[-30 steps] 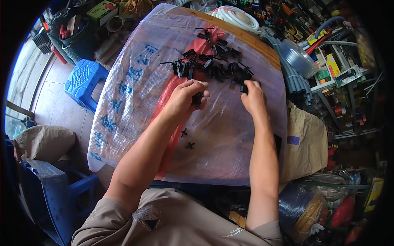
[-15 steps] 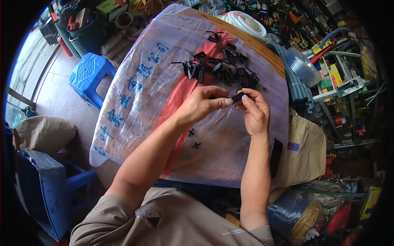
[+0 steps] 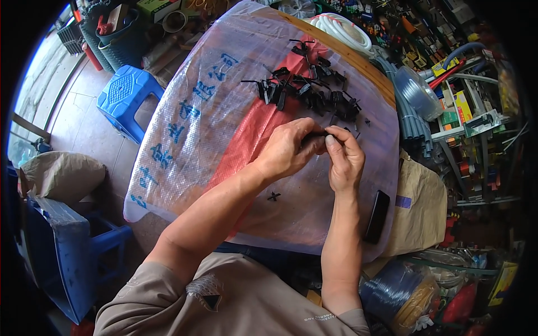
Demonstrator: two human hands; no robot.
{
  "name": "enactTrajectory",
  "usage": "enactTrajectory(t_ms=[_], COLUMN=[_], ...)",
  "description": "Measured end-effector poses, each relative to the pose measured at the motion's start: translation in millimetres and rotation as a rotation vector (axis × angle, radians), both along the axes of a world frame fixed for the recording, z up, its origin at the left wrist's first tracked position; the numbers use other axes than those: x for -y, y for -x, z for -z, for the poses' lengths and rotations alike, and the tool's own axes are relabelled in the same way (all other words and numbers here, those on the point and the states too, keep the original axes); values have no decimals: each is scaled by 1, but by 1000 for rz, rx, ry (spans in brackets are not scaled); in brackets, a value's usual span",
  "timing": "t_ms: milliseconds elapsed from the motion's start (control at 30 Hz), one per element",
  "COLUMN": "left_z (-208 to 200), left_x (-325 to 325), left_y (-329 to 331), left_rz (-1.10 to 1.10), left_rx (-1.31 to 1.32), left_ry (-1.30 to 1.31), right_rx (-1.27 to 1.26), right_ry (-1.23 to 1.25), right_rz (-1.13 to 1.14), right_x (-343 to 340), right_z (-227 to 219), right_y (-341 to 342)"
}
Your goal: Assembling small black plastic mechanical components by hand on a workbench.
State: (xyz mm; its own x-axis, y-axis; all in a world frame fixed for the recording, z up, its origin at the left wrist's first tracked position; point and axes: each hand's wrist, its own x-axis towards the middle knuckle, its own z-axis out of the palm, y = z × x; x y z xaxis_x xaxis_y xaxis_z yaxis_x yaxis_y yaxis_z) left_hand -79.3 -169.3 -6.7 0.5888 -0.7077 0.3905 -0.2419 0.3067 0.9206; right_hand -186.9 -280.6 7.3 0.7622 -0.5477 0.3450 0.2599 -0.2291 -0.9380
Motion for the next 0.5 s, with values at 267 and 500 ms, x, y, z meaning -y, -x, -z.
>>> enactTrajectory(t_ms=[267, 500], left_z=[0, 5], left_x=[-2, 1], left_y=[1, 0], left_rz=[-104, -72], left_rx=[124, 90], left_ry=[63, 40], right_rx=[15, -16], right_ry=[-14, 1], right_rz=[20, 0], right_x=[3, 3], right_z=[7, 5], right_y=[-3, -1])
